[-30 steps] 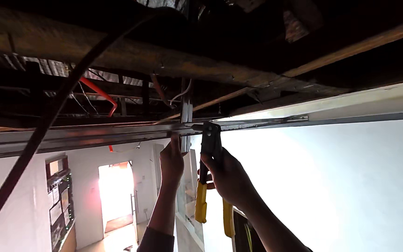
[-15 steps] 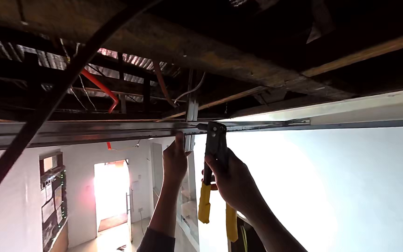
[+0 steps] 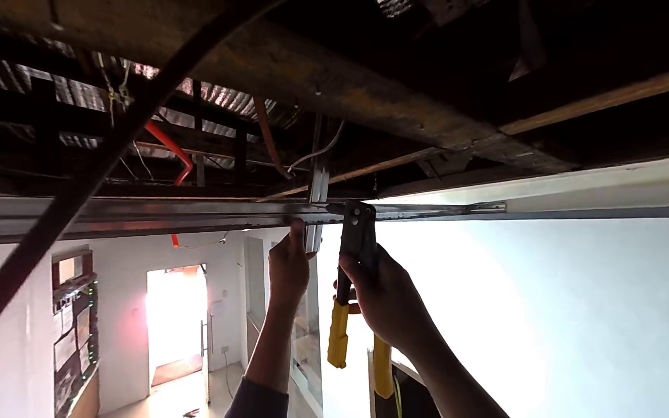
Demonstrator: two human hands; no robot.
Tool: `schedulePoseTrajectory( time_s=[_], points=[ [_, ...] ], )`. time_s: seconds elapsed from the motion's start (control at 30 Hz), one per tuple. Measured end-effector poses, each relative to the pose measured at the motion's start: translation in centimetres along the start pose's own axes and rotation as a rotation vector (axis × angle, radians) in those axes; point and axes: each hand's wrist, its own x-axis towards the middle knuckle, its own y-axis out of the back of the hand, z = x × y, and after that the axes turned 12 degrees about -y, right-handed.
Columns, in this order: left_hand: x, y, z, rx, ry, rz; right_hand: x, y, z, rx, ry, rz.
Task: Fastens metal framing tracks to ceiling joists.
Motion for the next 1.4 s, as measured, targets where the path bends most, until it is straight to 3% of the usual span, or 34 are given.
schedulePoseTrajectory(
  time_s=[0.23, 0.43, 0.5, 0.63, 0.77, 0.83, 1.0, 1.23, 1.4],
  points=[
    [-0.1, 0.1, 0.1, 0.028, -0.006, -0.002, 0.2, -1.4, 1.5, -0.089, 0.107, 0.097],
    [0.4, 0.4, -0.2, 0.050, 0.008, -0.014, 0.2, -0.6, 0.4, -0.582, 0.203, 0.237],
    [0.3, 0.4, -0.1, 0.027, 0.015, -0.022, 0.7, -0.3, 0.5, -0.465, 0.169, 0.153],
    [0.0, 0.5, 0.2, 0.058, 0.003, -0.056, 1.3, -1.1, -0.4, 0.152, -0.119, -0.166],
    [-0.7, 1.3, 0.4, 0.036, 0.019, -0.098, 1.1, -2.2, -0.7, 0.139, -0.119, -0.117],
    [-0.2, 1.3, 0.1, -0.006, 0.041, -0.096, 1.0, -2.6, -0.5, 0.217, -0.081, -0.140],
    [-0.1, 1.5, 0.6, -0.121, 0.059, -0.132, 0.7, -4.0, -0.5, 0.454, -0.195, -0.237],
    [-2.6, 4.7, -1.0, -0.163, 0.243, -0.262, 1.3, -5.9, -1.5, 0.390, -0.241, -0.083],
    [-2.5, 4.9, -1.8, -0.141, 0.114, -0.304, 1.6, -5.8, -1.4, 0.373, -0.226, -0.094]
  ],
)
